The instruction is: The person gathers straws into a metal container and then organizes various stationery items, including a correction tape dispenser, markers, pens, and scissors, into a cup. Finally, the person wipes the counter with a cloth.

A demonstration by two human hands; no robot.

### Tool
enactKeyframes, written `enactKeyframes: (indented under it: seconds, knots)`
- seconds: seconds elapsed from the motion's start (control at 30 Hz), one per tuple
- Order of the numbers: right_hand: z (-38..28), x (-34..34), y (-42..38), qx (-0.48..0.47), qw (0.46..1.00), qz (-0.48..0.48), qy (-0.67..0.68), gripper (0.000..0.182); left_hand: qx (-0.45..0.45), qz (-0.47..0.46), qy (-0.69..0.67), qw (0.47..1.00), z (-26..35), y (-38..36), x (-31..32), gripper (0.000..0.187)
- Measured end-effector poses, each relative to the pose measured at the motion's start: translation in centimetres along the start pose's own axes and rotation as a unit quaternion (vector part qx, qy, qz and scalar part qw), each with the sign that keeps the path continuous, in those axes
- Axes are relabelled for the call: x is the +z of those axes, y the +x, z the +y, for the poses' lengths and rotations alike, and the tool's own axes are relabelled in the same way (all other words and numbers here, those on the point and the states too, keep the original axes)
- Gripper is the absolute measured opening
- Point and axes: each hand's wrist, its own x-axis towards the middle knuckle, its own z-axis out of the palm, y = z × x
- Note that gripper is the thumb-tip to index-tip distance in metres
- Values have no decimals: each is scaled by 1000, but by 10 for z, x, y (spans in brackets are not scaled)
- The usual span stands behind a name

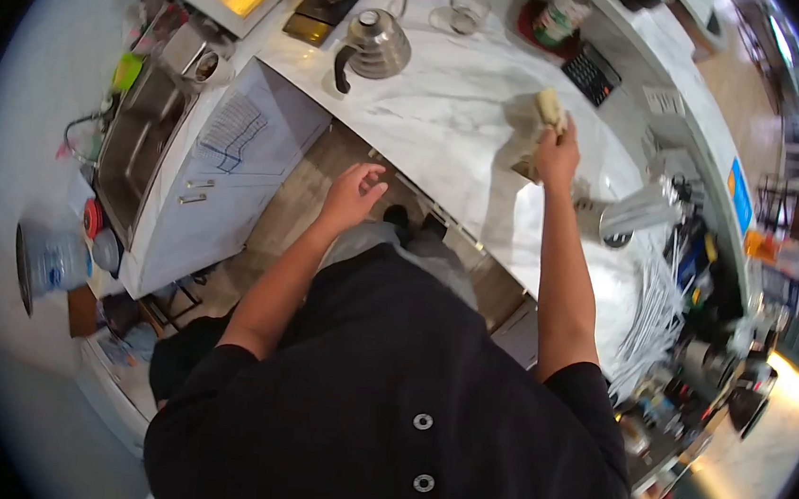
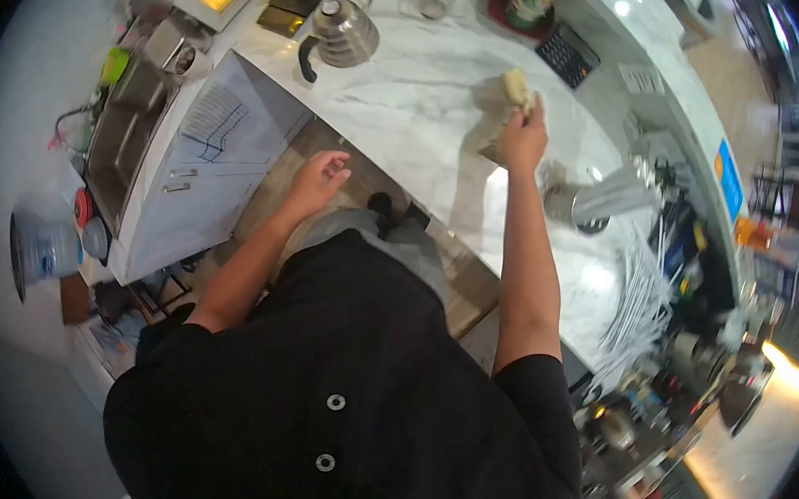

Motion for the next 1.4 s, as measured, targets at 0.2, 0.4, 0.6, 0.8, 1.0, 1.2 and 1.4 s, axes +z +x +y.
enactKeyframes:
  seconds: [0.2, 0.4, 0.6, 0.8, 1.0, 1.2, 1.4]
  knots:
    - [21, 80, 62, -25, 979, -109, -168, 72, 5, -23, 85, 996, -1, -2, -48, 35]
    - [-54, 152, -39, -183, 955, -122, -197, 61, -29, -19, 66, 997, -44, 11, -97, 35]
    - [-132, 131, -178, -195, 907, -371, 48, 47, 14, -107, 114, 988, -73, 43, -172, 35]
    - [-121, 50, -199, 318, 822, -58, 468, 58, 64, -122, 100, 985, -132, 78, -221, 31]
    - [21, 39, -175, 126, 933, 19, -335, 73, 57, -166, 73, 982, -137, 105, -223, 29]
    - [-102, 146, -183, 108, 954, -45, -275, 60, 94, -182, 55, 977, -118, 126, -215, 29]
    - [-186, 170, -245, 27, 974, -199, 106, 58, 81, -176, 49, 980, -128, 137, -218, 29]
